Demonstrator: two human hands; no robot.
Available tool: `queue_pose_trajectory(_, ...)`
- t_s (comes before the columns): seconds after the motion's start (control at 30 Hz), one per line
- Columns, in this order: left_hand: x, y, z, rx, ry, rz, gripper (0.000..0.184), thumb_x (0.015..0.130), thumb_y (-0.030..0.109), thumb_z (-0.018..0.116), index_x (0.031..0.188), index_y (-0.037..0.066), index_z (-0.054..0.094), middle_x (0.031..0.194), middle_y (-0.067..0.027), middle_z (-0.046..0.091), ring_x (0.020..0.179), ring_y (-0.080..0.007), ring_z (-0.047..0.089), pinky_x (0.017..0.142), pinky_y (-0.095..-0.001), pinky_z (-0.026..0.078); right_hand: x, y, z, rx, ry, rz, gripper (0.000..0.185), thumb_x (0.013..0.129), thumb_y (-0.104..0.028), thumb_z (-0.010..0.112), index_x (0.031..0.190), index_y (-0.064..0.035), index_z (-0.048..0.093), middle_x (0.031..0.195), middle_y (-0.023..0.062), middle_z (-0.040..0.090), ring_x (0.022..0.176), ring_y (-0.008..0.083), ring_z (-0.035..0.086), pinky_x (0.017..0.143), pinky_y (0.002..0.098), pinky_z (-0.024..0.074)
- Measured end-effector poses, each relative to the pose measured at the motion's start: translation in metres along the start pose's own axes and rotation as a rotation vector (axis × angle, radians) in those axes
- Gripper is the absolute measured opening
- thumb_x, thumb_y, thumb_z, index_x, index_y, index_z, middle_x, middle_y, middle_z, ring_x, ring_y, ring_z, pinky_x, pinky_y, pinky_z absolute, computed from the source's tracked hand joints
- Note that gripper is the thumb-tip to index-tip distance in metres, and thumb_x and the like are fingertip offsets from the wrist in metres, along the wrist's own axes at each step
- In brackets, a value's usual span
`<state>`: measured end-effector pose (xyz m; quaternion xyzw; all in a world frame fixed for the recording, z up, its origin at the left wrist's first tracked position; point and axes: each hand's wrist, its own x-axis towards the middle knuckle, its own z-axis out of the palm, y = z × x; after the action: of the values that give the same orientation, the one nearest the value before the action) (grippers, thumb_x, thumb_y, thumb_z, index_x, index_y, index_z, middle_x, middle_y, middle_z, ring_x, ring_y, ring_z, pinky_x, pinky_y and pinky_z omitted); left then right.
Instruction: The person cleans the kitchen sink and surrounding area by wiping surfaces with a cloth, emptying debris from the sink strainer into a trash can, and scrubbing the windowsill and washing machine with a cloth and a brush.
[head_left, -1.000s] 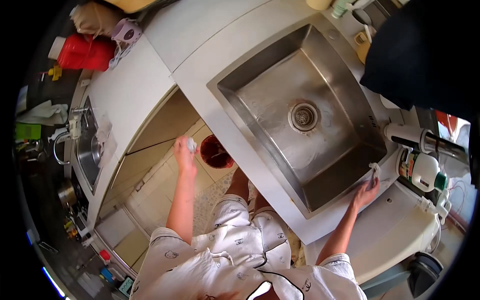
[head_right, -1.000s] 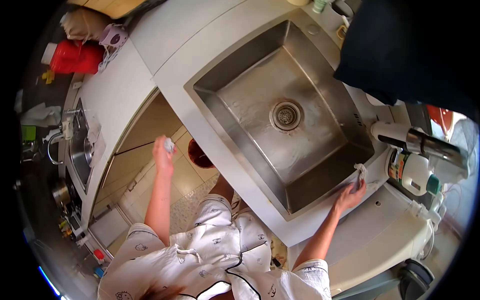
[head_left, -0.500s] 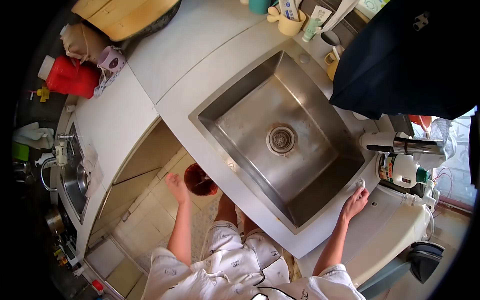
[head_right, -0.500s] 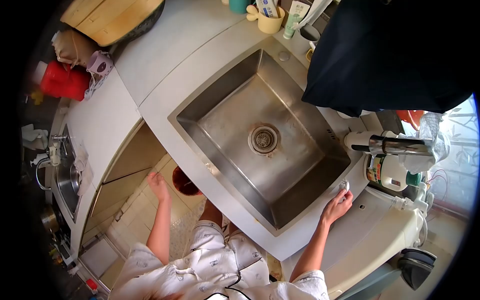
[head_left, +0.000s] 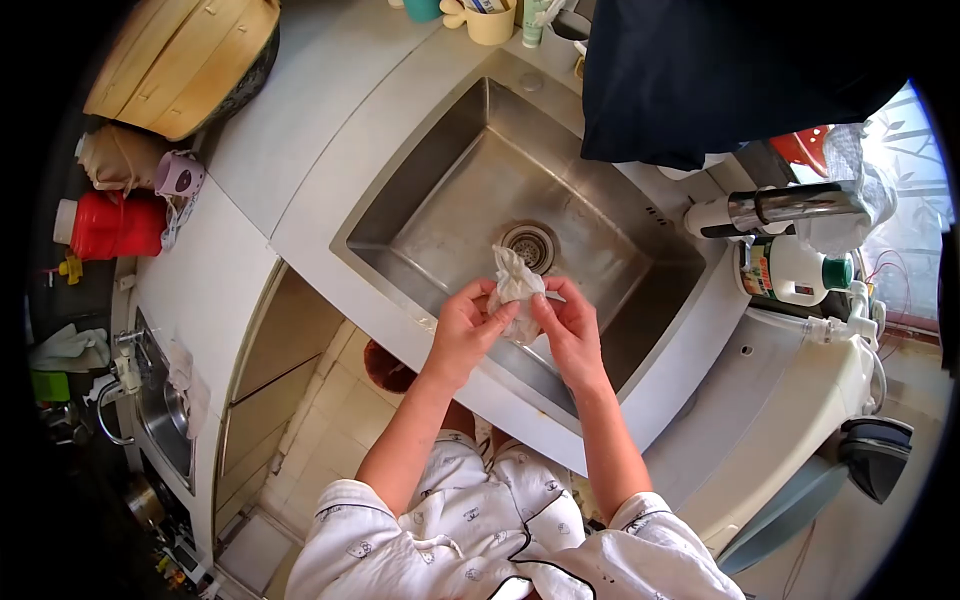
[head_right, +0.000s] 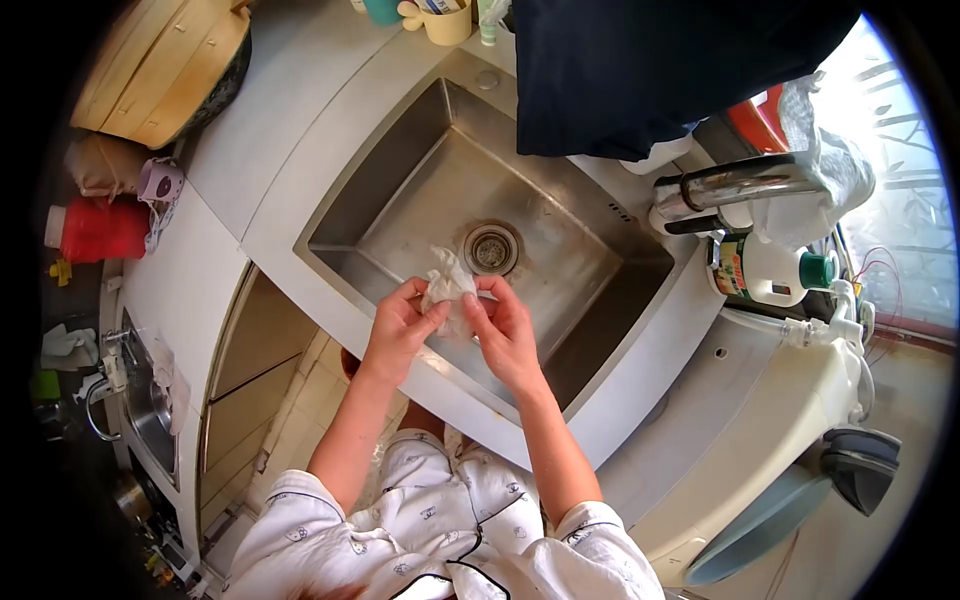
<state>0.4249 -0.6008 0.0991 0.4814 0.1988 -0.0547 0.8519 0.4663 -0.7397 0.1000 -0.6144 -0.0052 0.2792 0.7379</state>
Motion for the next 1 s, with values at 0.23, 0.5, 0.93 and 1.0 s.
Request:
queue_pose_trajectory(0.23,-0.001,0.000,-0.020,0.119,0.275,0.052,0.013,0.086,0.010,0.060,0.092,0.003,0.051,0.076,-0.0033,0.061,0.063,-0.0035,0.051,0.054,-0.0183,0.039,0.023,0.031,0.016,0.042,0.357,-0.040,0.013,0.092,-0.017,0.053,0.094,-0.0048,0.052,0.067,-0.0045,0.055,0.056,-0.0001,0.039,0.047,0.0180,0.0267)
queue_pose_trajectory(0.5,0.014,0.044,-0.075,0.432,0.513,0.488,0.012,0.090,0.003,0.050,0.102,0.002,0.050,0.081,-0.0013,0.058,0.065,-0.0032,0.046,0.054,-0.0171,0.037,0.056,0.024,0.075,-0.474,0.098,-0.275,0.024,0.087,-0.015,0.057,0.107,-0.0023,0.055,0.075,0.0057,0.059,0.066,0.0087,0.056,0.057,0.0215,0.0439)
queue_pose_trajectory(0.93,0.013,0.057,-0.227,1.420,0.921,0.423,0.036,0.082,0.016,0.059,0.116,0.005,0.051,0.141,-0.0239,0.022,0.128,-0.0439,0.022,0.103,-0.0493,0.023,0.122,0.091,0.143,-0.730,0.070,-0.319,0.022,0.087,-0.011,0.050,0.108,-0.0027,0.049,0.101,0.0189,0.059,0.091,0.0330,0.059,0.074,0.0367,0.0471)
queue_pose_trajectory(1.0,0.040,0.027,-0.228,1.594,0.895,0.362,0.052,0.085,0.022,0.055,0.129,0.001,0.038,0.142,-0.0274,0.015,0.129,-0.0469,0.017,0.104,-0.0519,0.018,0.118,0.095,0.147,-0.655,0.084,-0.344,0.020,0.086,-0.009,0.052,0.105,-0.0026,0.052,0.105,0.0195,0.057,0.094,0.0362,0.056,0.078,0.0379,0.0458)
